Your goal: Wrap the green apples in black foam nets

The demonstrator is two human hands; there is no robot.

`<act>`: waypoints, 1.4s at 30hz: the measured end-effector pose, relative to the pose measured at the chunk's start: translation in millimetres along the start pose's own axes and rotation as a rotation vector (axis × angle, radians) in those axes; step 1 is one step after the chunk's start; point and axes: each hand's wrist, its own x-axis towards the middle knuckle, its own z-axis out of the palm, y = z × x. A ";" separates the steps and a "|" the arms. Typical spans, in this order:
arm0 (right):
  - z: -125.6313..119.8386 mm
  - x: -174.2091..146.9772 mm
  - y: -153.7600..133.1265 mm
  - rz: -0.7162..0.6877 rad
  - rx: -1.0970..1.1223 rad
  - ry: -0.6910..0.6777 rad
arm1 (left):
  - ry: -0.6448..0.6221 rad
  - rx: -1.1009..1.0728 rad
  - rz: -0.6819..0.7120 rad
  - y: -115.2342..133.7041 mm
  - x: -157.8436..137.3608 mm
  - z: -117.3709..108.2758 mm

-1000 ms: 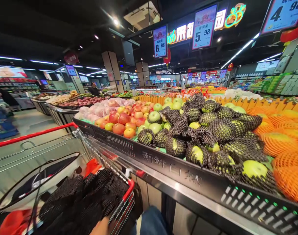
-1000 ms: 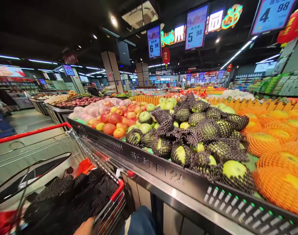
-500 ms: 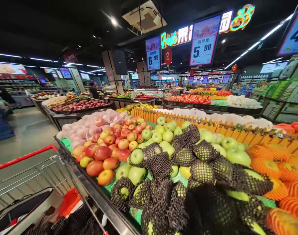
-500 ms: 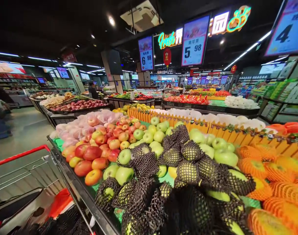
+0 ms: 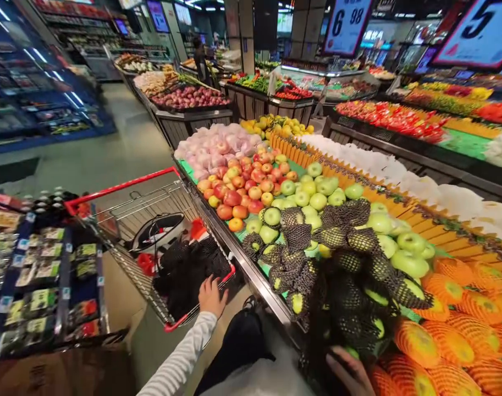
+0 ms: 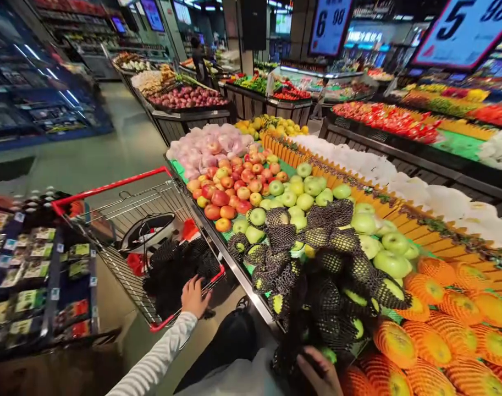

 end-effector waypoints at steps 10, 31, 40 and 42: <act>116.8 65.3 -109.6 -0.076 0.320 0.221 | -0.121 -0.331 0.793 84.6 198.1 -61.8; 123.8 59.4 -102.9 -0.203 0.541 1.009 | -0.281 -0.567 0.992 104.7 284.6 -103.3; 171.5 95.3 -164.7 -0.608 0.060 0.038 | -1.022 -1.612 0.086 156.9 209.2 -118.8; 182.4 104.2 -178.0 -0.717 -0.045 -0.129 | -1.209 -1.595 0.055 169.0 188.4 -115.3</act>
